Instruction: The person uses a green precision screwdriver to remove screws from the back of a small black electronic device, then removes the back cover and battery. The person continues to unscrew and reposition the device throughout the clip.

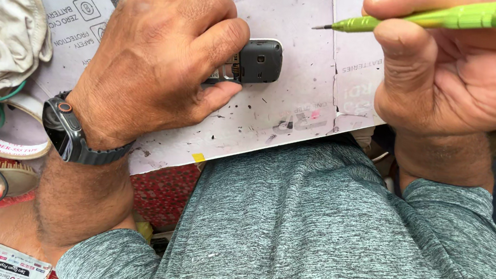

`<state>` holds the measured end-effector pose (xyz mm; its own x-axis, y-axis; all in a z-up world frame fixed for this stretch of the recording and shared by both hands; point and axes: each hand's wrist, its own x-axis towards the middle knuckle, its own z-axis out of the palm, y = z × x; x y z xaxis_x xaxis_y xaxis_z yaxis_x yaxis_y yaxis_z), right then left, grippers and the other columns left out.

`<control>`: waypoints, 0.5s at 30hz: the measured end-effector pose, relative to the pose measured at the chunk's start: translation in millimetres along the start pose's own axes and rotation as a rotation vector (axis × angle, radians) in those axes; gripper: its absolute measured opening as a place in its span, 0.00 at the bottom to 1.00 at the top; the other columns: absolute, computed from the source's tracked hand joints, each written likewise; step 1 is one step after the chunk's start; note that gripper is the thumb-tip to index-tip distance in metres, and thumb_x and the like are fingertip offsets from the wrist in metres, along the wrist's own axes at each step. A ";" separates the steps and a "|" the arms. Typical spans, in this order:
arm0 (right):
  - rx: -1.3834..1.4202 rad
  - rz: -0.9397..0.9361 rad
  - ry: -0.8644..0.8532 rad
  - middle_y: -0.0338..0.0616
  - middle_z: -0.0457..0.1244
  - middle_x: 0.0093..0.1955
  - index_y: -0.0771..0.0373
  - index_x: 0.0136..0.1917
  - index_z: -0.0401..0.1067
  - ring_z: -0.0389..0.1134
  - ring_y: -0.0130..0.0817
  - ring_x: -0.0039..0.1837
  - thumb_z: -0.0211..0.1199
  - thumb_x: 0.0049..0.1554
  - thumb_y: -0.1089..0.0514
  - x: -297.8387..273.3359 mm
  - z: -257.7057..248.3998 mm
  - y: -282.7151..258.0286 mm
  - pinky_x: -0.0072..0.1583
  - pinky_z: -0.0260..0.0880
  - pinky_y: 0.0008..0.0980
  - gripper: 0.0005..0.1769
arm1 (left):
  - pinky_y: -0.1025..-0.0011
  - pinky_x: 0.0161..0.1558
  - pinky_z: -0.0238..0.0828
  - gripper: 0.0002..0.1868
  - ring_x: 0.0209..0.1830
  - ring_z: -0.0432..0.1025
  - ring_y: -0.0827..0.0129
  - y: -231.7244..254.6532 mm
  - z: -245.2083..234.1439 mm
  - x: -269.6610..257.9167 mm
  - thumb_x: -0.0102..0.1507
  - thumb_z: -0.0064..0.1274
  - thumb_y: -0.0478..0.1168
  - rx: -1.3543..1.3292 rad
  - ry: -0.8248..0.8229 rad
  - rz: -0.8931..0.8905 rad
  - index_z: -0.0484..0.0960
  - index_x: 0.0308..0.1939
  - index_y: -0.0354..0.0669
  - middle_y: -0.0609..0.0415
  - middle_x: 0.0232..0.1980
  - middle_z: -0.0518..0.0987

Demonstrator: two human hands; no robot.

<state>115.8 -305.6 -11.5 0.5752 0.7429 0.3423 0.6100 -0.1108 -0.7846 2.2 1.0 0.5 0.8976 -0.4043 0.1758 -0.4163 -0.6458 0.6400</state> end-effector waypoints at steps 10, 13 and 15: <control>-0.012 0.072 -0.032 0.56 0.69 0.56 0.69 0.69 0.63 0.74 0.38 0.50 0.64 0.73 0.62 6.4 -5.1 -12.8 0.50 0.77 0.25 0.17 | 0.54 0.51 0.65 0.28 0.45 0.70 0.55 0.6 -0.5 2.9 0.47 0.76 0.43 -0.013 -0.012 -0.011 0.78 0.44 0.40 0.51 0.44 0.73; -0.008 0.058 -0.008 0.59 0.70 0.57 0.69 0.72 0.58 0.74 0.39 0.48 0.63 0.72 0.62 5.9 -1.2 -13.8 0.47 0.76 0.26 0.22 | 0.55 0.51 0.65 0.27 0.44 0.69 0.56 1.4 1.4 2.5 0.48 0.77 0.44 0.013 -0.005 -0.017 0.79 0.44 0.40 0.51 0.44 0.73; 0.000 0.039 0.017 0.61 0.70 0.57 0.67 0.75 0.53 0.74 0.39 0.45 0.63 0.69 0.63 5.8 1.2 -12.3 0.44 0.75 0.27 0.27 | 0.55 0.51 0.65 0.28 0.44 0.69 0.55 0.9 1.3 2.3 0.47 0.76 0.44 0.008 -0.006 -0.016 0.79 0.44 0.40 0.51 0.43 0.72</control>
<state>110.9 -299.1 -0.5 0.6075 0.7270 0.3199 0.5870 -0.1396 -0.7975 3.7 -1.5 0.5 0.9031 -0.3977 0.1617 -0.4035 -0.6573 0.6365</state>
